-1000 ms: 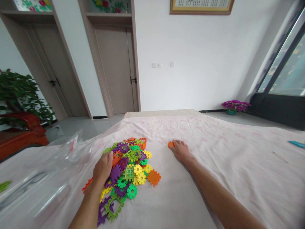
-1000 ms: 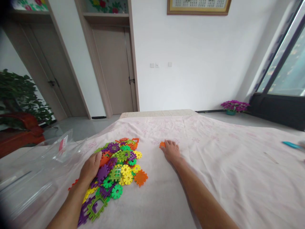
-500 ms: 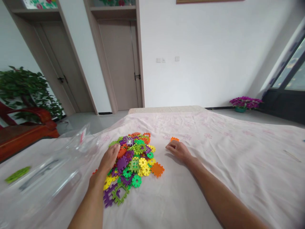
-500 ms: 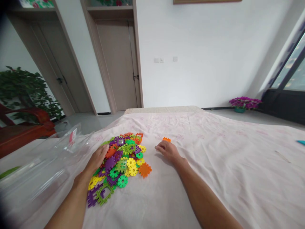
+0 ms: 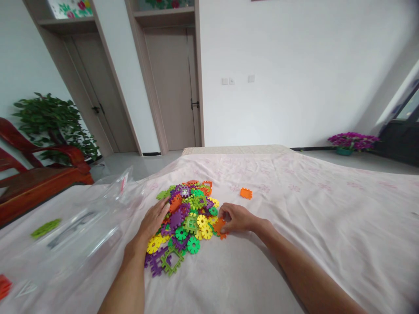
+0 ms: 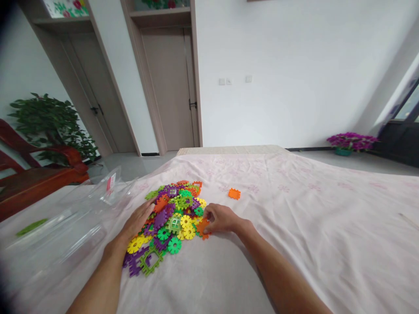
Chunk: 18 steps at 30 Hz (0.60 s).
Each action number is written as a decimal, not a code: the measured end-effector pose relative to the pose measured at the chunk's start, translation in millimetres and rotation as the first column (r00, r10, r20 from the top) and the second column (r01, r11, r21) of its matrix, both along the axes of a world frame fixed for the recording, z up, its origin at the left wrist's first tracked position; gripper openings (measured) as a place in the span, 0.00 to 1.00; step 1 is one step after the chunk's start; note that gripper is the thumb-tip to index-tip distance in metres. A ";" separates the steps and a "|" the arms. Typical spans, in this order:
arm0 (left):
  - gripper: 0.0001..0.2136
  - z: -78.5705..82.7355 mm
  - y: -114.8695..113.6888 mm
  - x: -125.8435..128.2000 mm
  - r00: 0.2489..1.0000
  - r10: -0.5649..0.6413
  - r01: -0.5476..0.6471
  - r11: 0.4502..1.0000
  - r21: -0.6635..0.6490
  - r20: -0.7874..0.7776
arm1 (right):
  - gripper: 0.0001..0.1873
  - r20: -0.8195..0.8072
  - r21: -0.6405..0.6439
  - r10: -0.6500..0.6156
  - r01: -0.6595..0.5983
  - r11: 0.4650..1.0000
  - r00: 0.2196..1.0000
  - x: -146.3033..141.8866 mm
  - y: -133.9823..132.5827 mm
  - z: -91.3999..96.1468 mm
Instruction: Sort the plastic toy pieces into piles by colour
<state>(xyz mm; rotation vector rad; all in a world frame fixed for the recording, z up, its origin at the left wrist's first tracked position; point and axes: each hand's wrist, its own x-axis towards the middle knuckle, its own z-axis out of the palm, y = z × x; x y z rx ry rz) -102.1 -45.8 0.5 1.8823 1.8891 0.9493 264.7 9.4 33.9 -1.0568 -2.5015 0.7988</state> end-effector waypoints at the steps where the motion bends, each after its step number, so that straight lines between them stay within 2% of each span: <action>1: 0.30 -0.1 3.6 5.2 1.000 0.002 -0.003 1.000 0.016 0.021 | 0.20 -0.037 -0.051 -0.024 0.022 0.998 0.999 0.8 2.6 -2.3; 4: 0.30 1.4 12.9 23.1 0.997 0.014 -0.015 1.000 0.015 0.078 | 0.17 -0.224 -0.221 -0.096 0.045 0.974 0.970 3.2 12.2 -9.7; 7: 0.30 4.1 19.4 40.5 0.985 0.003 -0.013 0.998 0.058 0.172 | 0.18 -0.449 -0.284 -0.188 0.060 0.957 0.873 6.8 23.8 -15.7; 10: 0.30 7.3 25.6 45.3 0.964 0.029 -0.059 0.993 0.106 0.263 | 0.21 -0.578 -0.267 -0.371 0.261 0.928 0.727 17.1 37.7 -20.4; 12: 0.29 8.4 31.3 35.7 0.956 0.109 -0.148 0.981 0.128 0.271 | 0.21 -0.610 -0.254 -0.504 0.452 0.855 0.611 30.5 48.0 -23.5; 14: 0.28 6.9 39.1 17.7 0.954 0.227 -0.258 0.954 0.155 0.196 | 0.20 -0.609 -0.213 -0.600 0.622 0.754 0.519 48.0 58.2 -26.7; 16: 0.26 1.9 49.1 -1.6 0.958 0.262 -0.278 0.945 0.171 0.115 | 0.19 -0.568 -0.141 -0.667 0.742 0.656 0.482 66.1 67.6 -29.6; 18: 0.26 -5.4 60.2 -14.2 0.964 0.253 -0.262 0.953 0.153 0.077 | 0.18 -0.506 -0.071 -0.718 0.807 0.587 0.478 80.2 75.5 -31.9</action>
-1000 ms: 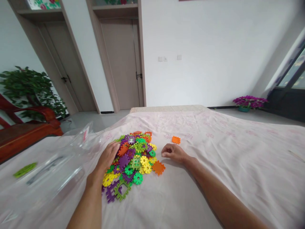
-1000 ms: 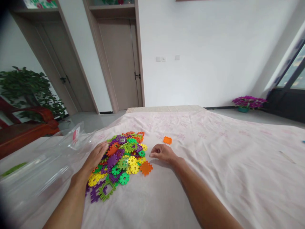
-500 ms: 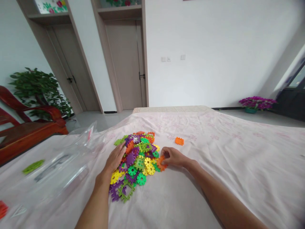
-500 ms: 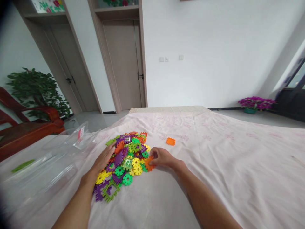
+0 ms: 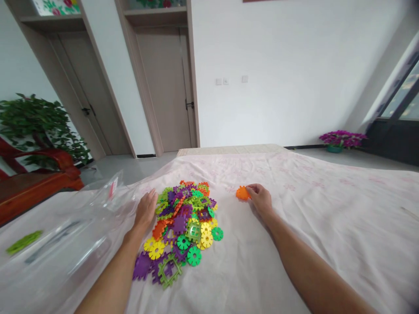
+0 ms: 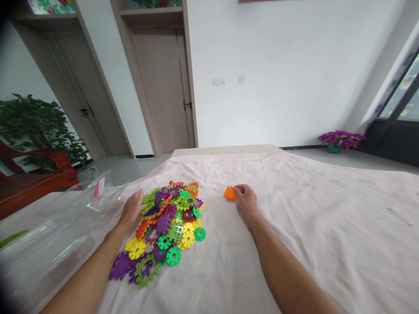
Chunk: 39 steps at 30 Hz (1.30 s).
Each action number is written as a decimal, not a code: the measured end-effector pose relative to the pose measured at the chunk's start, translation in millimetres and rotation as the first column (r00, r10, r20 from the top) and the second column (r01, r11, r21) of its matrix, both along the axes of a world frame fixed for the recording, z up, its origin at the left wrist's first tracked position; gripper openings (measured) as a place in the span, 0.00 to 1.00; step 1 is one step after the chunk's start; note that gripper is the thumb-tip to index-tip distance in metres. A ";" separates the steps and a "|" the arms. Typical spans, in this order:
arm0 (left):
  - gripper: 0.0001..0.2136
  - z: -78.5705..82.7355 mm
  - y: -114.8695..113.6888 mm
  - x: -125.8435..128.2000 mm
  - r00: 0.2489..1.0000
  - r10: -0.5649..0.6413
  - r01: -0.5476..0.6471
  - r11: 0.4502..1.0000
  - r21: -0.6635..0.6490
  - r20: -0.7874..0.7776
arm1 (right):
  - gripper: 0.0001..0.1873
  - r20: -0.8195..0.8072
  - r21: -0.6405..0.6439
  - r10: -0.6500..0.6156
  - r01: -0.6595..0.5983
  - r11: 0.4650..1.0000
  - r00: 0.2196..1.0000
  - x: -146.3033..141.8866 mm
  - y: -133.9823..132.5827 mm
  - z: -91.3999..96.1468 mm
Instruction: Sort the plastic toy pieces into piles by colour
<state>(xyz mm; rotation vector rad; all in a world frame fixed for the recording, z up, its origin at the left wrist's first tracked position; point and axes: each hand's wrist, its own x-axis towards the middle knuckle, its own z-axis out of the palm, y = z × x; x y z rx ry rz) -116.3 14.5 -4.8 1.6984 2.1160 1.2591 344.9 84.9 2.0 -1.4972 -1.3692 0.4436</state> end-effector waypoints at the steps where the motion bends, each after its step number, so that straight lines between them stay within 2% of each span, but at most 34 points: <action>1: 0.26 -3.6 5.5 -2.3 1.000 -0.027 0.027 0.999 -0.025 0.012 | 0.18 0.043 -0.016 -0.014 0.015 1.000 0.999 4.6 3.2 -0.9; 3: 0.26 -8.9 15.8 0.6 0.994 -0.102 0.105 0.992 -0.067 0.037 | 0.18 0.128 -0.048 -0.003 0.009 0.999 0.992 8.3 7.4 -1.9; 5: 0.27 -11.0 24.4 9.9 0.982 -0.172 0.176 0.983 -0.056 0.071 | 0.18 0.232 -0.064 0.009 0.006 0.998 0.973 6.2 8.2 -2.2; 8: 0.30 -10.0 32.7 22.9 0.957 -0.267 0.273 0.961 -0.044 0.112 | 0.22 0.433 -0.041 0.030 -0.014 0.999 0.901 -1.8 4.0 -2.0; 11: 0.31 -9.1 35.6 28.0 0.954 -0.286 0.292 0.954 -0.061 0.094 | 0.28 0.585 -0.078 0.192 -0.181 0.980 0.788 -8.7 -1.4 -1.8; 14: 0.30 -9.8 36.4 32.1 0.953 -0.286 0.291 0.956 -0.046 0.101 | 0.25 0.633 -0.150 0.308 -0.278 0.949 0.710 -9.9 -1.8 -2.6; 17: 0.28 -10.8 39.4 43.9 0.949 -0.278 0.283 0.959 -0.013 0.151 | 0.19 0.634 -0.137 0.258 -0.222 0.965 0.729 -4.9 3.3 -5.1; 20: 0.26 -10.7 43.8 61.9 0.945 -0.271 0.274 0.962 0.006 0.184 | 0.19 0.628 -0.100 0.162 -0.127 0.987 0.761 3.1 9.2 -8.3; 23: 0.25 -8.1 42.1 77.4 0.941 -0.280 0.282 0.959 0.020 0.188 | 0.27 0.618 -0.069 0.077 -0.044 0.997 0.782 12.4 10.5 -10.0; 26: 0.26 -3.0 28.6 83.4 0.918 -0.318 0.317 0.948 0.044 0.237 | 0.36 0.597 -0.104 0.042 0.025 0.994 0.801 23.6 7.0 -9.3; 28: 0.27 0.6 15.4 81.9 0.899 -0.311 0.312 0.949 0.048 0.308 | 0.37 0.592 -0.144 0.084 0.002 0.990 0.802 31.1 4.3 -8.4; 30: 0.28 3.3 2.8 78.5 0.896 -0.247 0.248 0.968 0.046 0.370 | 0.34 0.587 -0.159 0.137 -0.053 0.986 0.798 36.8 2.8 -8.1; 33: 0.30 4.1 -10.5 75.0 0.913 -0.218 0.215 0.975 0.045 0.344 | 0.30 0.571 -0.138 0.136 -0.069 0.988 0.810 40.1 3.1 -9.4; 36: 0.30 2.0 -17.0 76.0 0.919 -0.250 0.248 0.968 0.046 0.306 | 0.27 0.567 -0.113 0.076 -0.015 0.994 0.820 40.8 6.8 -11.1; 39: 0.30 0.5 -19.2 78.3 0.892 -0.311 0.314 0.948 0.045 0.328 | 0.27 0.609 -0.120 0.064 0.012 0.993 0.791 43.6 13.4 -10.7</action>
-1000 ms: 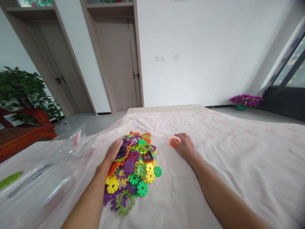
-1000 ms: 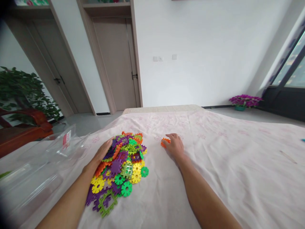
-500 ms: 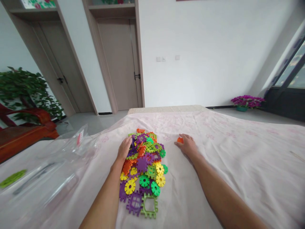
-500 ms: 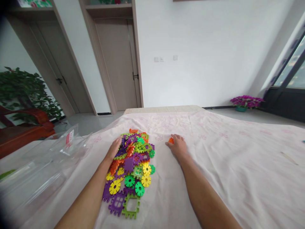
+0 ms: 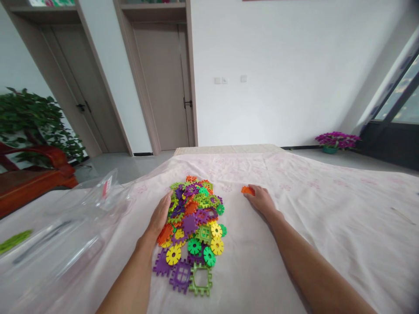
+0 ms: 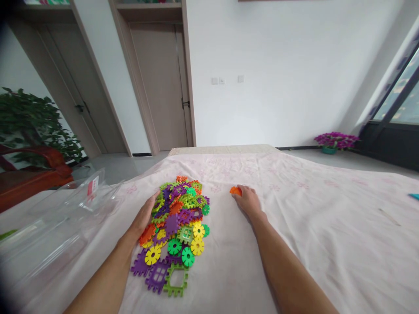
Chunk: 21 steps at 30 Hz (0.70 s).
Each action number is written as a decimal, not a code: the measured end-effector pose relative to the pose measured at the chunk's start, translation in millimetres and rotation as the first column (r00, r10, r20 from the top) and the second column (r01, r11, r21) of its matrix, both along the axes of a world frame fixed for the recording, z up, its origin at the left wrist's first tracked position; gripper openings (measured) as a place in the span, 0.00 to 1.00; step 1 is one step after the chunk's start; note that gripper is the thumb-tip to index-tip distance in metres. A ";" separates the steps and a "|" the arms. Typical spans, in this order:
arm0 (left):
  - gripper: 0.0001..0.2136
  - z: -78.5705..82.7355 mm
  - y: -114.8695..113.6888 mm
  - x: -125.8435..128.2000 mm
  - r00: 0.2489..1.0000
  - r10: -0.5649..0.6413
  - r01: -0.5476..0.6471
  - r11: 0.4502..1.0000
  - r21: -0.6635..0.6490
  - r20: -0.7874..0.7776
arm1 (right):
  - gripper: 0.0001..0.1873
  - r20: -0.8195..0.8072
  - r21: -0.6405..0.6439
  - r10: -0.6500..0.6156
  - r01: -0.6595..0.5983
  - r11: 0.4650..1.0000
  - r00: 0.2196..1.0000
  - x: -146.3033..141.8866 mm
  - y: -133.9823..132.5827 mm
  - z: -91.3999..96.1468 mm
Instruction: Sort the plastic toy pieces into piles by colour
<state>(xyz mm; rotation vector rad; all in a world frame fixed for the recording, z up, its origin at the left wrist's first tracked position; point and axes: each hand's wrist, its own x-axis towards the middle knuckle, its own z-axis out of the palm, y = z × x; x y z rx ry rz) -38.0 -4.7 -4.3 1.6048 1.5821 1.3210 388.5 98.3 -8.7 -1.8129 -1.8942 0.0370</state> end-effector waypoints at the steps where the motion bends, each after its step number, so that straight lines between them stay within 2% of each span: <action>1: 0.29 0.0 0.0 0.4 1.000 -0.018 0.018 1.000 0.004 0.007 | 0.27 0.024 -0.012 -0.006 0.006 1.000 1.000 1.4 2.3 0.7; 4: 0.29 0.4 2.7 1.4 0.999 -0.053 0.053 0.998 0.012 -0.007 | 0.27 0.084 -0.048 -0.031 0.035 0.998 0.996 4.0 6.6 3.7; 7: 0.29 -0.4 8.8 5.2 0.998 -0.034 0.034 0.999 -0.001 -0.050 | 0.26 0.127 -0.034 -0.050 0.055 0.998 0.991 2.0 4.2 6.0; 12: 0.29 -4.0 18.7 21.6 0.989 0.093 -0.090 0.995 0.035 -0.117 | 0.25 0.154 0.180 -0.045 0.017 0.984 0.987 -7.2 -6.4 8.7; 16: 0.28 -3.4 19.7 36.1 0.990 0.097 -0.095 0.995 0.024 -0.101 | 0.20 0.126 0.273 0.088 -0.120 0.954 0.988 -18.9 -8.9 11.1; 21: 0.30 5.7 12.6 48.7 1.000 -0.002 0.003 1.000 -0.022 0.022 | 0.18 0.046 0.240 0.373 -0.373 0.896 0.927 -44.8 -14.4 12.7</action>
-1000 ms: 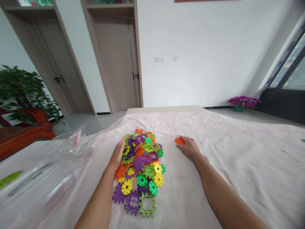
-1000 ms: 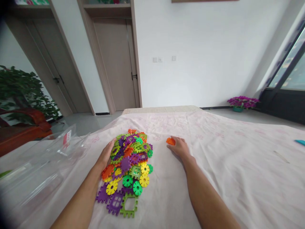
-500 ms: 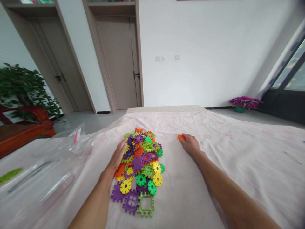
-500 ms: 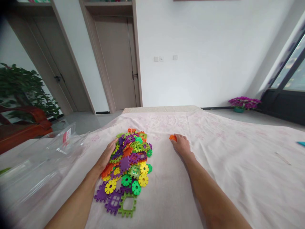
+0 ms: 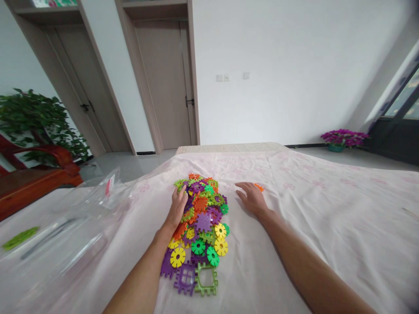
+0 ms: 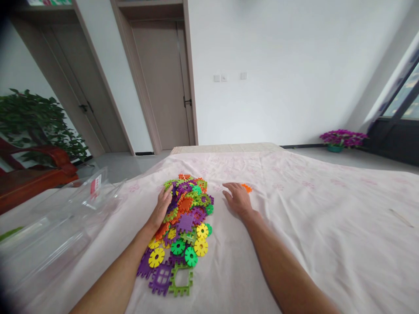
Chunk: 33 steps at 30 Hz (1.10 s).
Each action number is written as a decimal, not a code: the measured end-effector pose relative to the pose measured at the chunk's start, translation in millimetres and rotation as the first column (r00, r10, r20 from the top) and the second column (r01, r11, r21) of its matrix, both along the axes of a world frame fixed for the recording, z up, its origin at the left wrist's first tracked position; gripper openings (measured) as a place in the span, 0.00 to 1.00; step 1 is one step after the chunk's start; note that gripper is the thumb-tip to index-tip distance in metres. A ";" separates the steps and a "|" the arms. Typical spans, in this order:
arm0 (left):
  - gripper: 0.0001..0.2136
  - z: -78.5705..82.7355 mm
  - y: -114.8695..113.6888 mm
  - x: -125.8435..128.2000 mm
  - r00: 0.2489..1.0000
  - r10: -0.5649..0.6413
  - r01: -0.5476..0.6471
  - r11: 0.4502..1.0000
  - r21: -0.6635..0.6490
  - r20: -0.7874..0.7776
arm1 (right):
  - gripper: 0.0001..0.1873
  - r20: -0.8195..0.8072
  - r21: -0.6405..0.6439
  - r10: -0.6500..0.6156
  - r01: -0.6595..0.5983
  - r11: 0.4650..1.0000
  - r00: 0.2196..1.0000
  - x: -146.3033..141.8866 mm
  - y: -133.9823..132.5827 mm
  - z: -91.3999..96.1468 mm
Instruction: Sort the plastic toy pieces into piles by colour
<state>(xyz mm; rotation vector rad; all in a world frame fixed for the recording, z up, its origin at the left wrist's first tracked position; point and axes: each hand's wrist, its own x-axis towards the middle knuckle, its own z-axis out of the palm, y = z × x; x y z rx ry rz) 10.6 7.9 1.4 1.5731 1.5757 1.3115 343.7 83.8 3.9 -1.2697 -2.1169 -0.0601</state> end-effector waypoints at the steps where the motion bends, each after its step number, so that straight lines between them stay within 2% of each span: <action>1: 0.30 1.9 -1.7 1.0 0.999 -0.026 0.026 1.000 -0.008 0.022 | 0.18 -0.005 -0.022 0.050 -0.051 0.998 0.999 -5.2 -2.4 0.2; 3: 0.28 4.1 -4.0 1.0 0.996 -0.065 0.064 0.998 0.009 0.055 | 0.18 -0.005 -0.058 0.137 -0.137 0.989 0.991 -13.6 -7.6 0.6; 5: 0.27 3.0 -4.1 -1.4 0.995 -0.054 0.048 0.996 0.073 0.083 | 0.19 0.001 -0.076 0.196 -0.195 0.978 0.981 -18.5 -12.5 1.3; 7: 0.26 -0.7 -2.4 -5.1 0.995 0.045 -0.058 0.988 0.141 0.091 | 0.19 0.001 -0.084 0.218 -0.218 0.972 0.976 -20.3 -16.7 2.8; 10: 0.25 -7.2 0.0 -9.9 0.969 0.240 -0.246 0.948 0.200 0.052 | 0.20 -0.028 -0.099 0.221 -0.223 0.970 0.975 -21.0 -22.0 5.6; 12: 0.23 -9.6 0.4 -11.9 0.954 0.298 -0.298 0.931 0.212 0.033 | 0.20 -0.056 -0.102 0.241 -0.245 0.964 0.969 -22.6 -25.0 6.9; 16: 0.21 -8.9 1.0 -13.8 0.951 0.309 -0.307 0.928 0.210 0.024 | 0.22 -0.107 -0.086 0.308 -0.318 0.944 0.945 -32.1 -26.7 5.3; 22: 0.18 -7.2 7.9 -17.0 0.956 0.291 -0.286 0.953 0.098 -0.035 | 0.26 -0.066 -0.082 0.445 -0.449 0.890 0.893 -49.5 -25.5 3.5; 29: 0.17 -4.1 9.7 -23.3 0.967 0.249 -0.247 0.968 0.044 -0.055 | 0.25 -0.076 -0.007 0.313 -0.314 0.949 0.947 -35.8 -27.2 8.6; 33: 0.17 -1.5 8.9 -27.0 0.971 0.231 -0.228 0.972 0.048 -0.060 | 0.26 -0.132 0.059 0.060 -0.052 0.997 0.989 -7.2 -10.6 5.9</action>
